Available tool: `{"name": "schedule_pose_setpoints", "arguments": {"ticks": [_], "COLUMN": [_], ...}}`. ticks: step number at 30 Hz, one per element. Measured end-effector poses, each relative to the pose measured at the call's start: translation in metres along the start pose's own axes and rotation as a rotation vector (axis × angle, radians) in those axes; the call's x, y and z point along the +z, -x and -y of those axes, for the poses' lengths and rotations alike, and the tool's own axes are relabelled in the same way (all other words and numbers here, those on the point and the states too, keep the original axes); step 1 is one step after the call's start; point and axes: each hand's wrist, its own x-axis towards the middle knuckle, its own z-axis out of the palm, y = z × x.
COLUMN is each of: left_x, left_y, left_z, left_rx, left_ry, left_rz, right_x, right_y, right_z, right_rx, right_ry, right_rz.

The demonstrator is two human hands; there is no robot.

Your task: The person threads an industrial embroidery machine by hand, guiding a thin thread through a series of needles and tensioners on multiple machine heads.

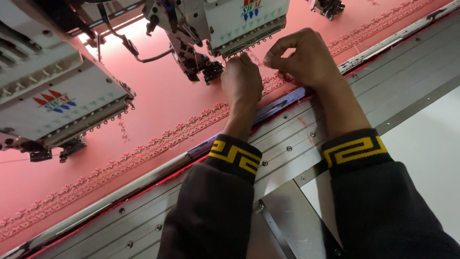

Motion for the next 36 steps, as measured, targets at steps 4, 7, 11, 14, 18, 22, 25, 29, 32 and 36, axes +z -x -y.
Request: {"name": "schedule_pose_setpoints", "arguments": {"ticks": [4, 7, 11, 14, 18, 22, 25, 29, 32, 36], "left_x": [-0.003, -0.004, -0.004, -0.001, -0.002, -0.002, -0.002, -0.005, -0.004, -0.002], "left_y": [0.001, 0.003, 0.007, 0.004, 0.006, 0.008, 0.009, 0.011, 0.011, 0.009], "left_z": [0.004, 0.000, -0.001, -0.001, -0.002, -0.002, -0.005, -0.006, -0.006, -0.003], "left_rx": [0.000, 0.014, 0.020, 0.018, 0.035, 0.033, 0.046, 0.033, 0.034, 0.062], "left_ry": [0.028, 0.039, 0.060, 0.065, 0.068, 0.062, 0.059, 0.048, 0.055, 0.051], "left_rz": [-0.010, -0.007, -0.015, -0.003, -0.023, -0.016, -0.012, -0.004, 0.000, -0.022], "right_x": [0.007, 0.013, 0.021, 0.028, 0.029, 0.030, 0.028, 0.030, 0.031, 0.031], "right_y": [-0.009, -0.025, -0.030, -0.038, -0.034, -0.030, -0.034, -0.037, -0.033, -0.040], "right_z": [-0.005, -0.022, -0.027, -0.046, -0.034, -0.026, -0.031, -0.038, -0.031, -0.042], "right_rx": [-0.039, -0.085, 0.001, -0.063, -0.104, 0.001, -0.008, 0.013, 0.041, 0.003], "right_ry": [0.068, 0.148, 0.190, 0.193, 0.143, -0.016, 0.040, 0.115, 0.077, 0.126], "right_rz": [-0.067, -0.128, -0.195, -0.274, -0.267, -0.218, -0.246, -0.273, -0.269, -0.281]}}
